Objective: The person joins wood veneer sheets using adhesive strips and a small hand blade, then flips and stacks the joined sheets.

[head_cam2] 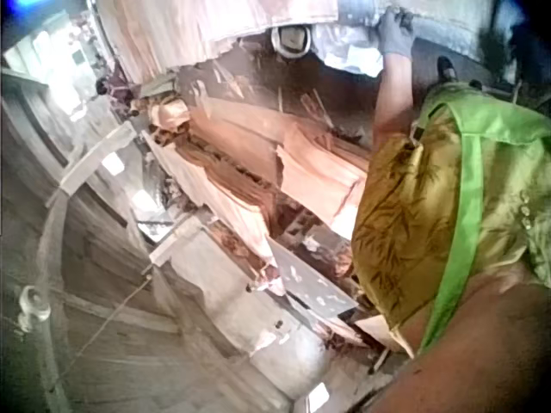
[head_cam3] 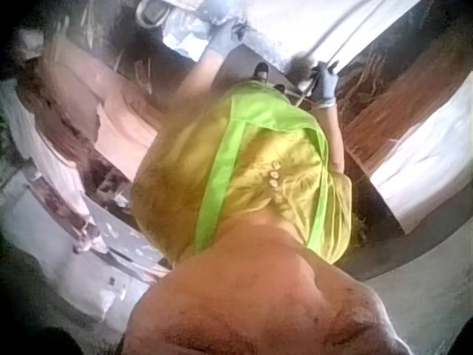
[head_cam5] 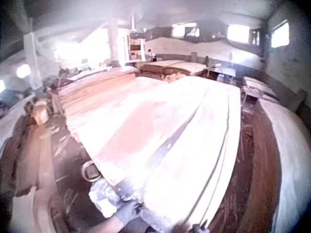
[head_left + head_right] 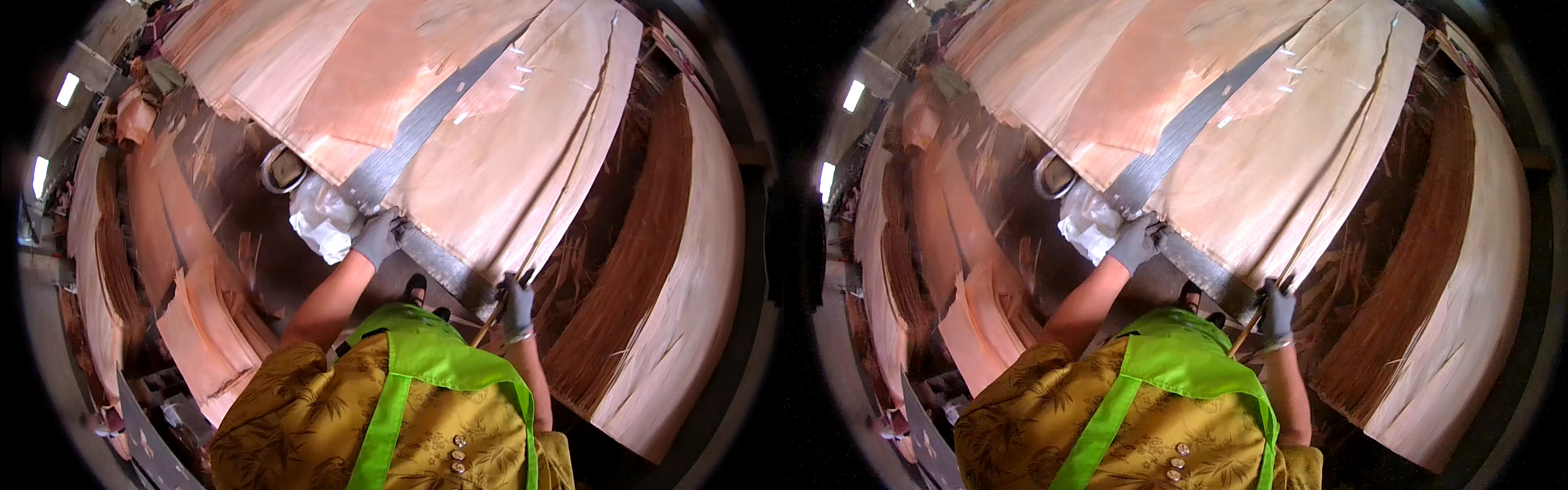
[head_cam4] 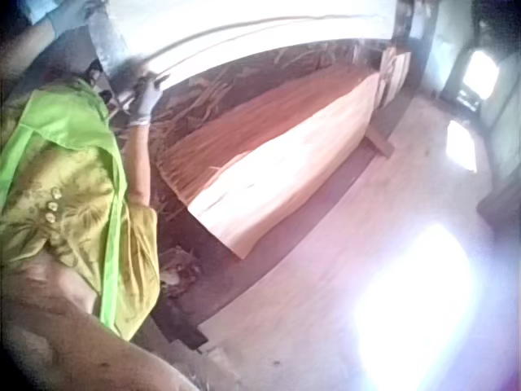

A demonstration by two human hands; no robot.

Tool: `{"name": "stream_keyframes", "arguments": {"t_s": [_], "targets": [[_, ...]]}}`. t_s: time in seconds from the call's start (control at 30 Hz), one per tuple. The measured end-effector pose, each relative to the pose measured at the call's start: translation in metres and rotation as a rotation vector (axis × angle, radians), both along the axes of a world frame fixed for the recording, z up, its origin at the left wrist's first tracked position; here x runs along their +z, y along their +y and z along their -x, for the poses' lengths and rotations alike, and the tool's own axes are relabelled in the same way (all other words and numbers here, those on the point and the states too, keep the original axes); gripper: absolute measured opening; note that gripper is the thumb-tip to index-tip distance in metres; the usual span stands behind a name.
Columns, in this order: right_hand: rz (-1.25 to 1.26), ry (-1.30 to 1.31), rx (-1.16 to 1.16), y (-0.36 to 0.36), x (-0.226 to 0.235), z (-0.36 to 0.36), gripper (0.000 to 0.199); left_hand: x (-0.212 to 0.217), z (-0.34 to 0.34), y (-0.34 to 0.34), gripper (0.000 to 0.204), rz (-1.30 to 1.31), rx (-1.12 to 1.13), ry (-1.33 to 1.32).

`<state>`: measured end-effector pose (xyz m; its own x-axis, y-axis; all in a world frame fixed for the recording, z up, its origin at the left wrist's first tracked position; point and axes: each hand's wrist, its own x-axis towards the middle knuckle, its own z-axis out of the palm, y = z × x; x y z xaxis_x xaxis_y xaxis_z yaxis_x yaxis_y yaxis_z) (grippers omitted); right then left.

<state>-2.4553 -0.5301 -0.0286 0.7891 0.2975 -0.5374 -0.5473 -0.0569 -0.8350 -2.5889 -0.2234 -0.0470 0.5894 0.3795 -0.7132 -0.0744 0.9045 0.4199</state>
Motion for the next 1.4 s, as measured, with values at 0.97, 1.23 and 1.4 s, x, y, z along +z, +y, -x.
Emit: {"name": "stream_keyframes", "arguments": {"t_s": [0.97, 1.23, 1.4], "targets": [[0.073, -0.253, 0.53, -0.044, -0.091, 0.116, 0.014, 0.135, -0.213, -0.27, 0.027, -1.998, -1.076, -0.172], [-0.087, -0.355, 0.601, -0.015, -0.082, 0.112, 0.029, 0.053, -0.2, -0.293, 0.022, -2.215, -1.596, -0.061], [-0.116, -0.185, 0.722, 0.004, -0.041, 0.103, 0.032, 0.042, -0.174, -0.252, 0.023, -2.288, -1.838, -0.01]]}}
